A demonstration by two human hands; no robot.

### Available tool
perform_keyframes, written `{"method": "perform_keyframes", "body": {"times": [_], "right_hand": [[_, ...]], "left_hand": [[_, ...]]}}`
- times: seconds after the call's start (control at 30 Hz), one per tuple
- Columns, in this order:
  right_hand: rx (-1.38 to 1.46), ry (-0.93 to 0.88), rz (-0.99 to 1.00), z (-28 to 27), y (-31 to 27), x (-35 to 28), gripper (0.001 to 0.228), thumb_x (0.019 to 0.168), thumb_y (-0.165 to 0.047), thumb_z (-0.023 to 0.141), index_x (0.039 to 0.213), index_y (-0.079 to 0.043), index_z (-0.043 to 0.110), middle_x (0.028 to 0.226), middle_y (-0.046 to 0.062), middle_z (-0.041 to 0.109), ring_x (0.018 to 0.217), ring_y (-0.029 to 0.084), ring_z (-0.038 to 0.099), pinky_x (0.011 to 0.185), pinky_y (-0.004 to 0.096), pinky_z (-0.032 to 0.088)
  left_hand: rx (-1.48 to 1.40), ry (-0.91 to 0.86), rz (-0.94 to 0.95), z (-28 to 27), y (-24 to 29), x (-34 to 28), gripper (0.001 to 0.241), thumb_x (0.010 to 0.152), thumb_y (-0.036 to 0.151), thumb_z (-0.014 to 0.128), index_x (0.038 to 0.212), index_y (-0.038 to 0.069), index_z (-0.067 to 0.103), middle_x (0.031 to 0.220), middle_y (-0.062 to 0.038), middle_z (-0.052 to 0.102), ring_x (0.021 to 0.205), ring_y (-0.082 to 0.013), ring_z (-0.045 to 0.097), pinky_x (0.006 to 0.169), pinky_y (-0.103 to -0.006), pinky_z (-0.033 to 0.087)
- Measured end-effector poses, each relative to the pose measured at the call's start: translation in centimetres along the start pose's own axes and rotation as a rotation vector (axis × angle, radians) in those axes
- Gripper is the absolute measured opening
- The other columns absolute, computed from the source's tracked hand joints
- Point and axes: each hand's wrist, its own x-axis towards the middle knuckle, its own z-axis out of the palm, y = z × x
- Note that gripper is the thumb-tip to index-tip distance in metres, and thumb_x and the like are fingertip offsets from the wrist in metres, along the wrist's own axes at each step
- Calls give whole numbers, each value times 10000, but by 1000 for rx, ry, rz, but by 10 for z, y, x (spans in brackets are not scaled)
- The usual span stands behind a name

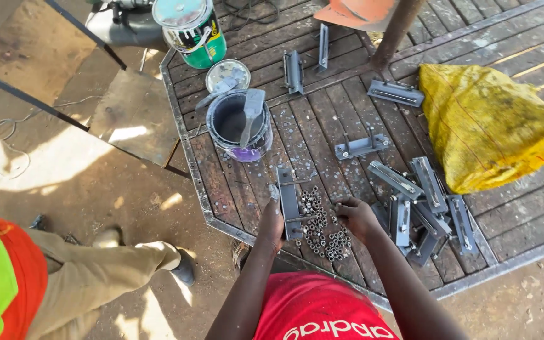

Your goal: Assembling metal brackets by manually inserting small bolts or fasteners into pre-drilled holes on a workbench.

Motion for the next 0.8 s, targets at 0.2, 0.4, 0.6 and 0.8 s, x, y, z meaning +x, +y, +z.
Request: {"method": "perform_keyframes", "body": {"times": [0.2,0.4,0.6,0.8], "right_hand": [[213,-29,-13,17,-9,-51,237,998,-109,633,1213,-33,695,874,102,716,677,133,703,609,228,618],[214,40,-114,51,-17,-90,240,995,-101,631,1207,-17,706,916,125,728,709,148,700,598,216,606],[306,130,-183,71,1,-105,245,931,-14,702,1173,28,690,934,150,716,748,214,745,607,263,644],[299,217,-302,107,-7,-121,185,853,44,774,1023,33,703,885,138,698,723,207,731,592,290,648]], "left_hand": [[308,39,37,5,-12,-2,677,1079,426,341,1523,-85,353,1554,-379,356,1483,-545,265,1195,-626,281],[768,-31,148,8,16,-33,512,1087,270,288,1335,-103,538,1303,-401,558,1289,-576,501,1069,-603,443],[735,-9,88,17,30,-30,534,1093,264,270,1322,-118,566,1338,-374,585,1339,-496,518,1103,-571,421],[709,-20,-145,10,55,-2,608,1054,433,314,1470,16,464,1462,-268,497,1382,-431,476,1090,-534,431]]}}
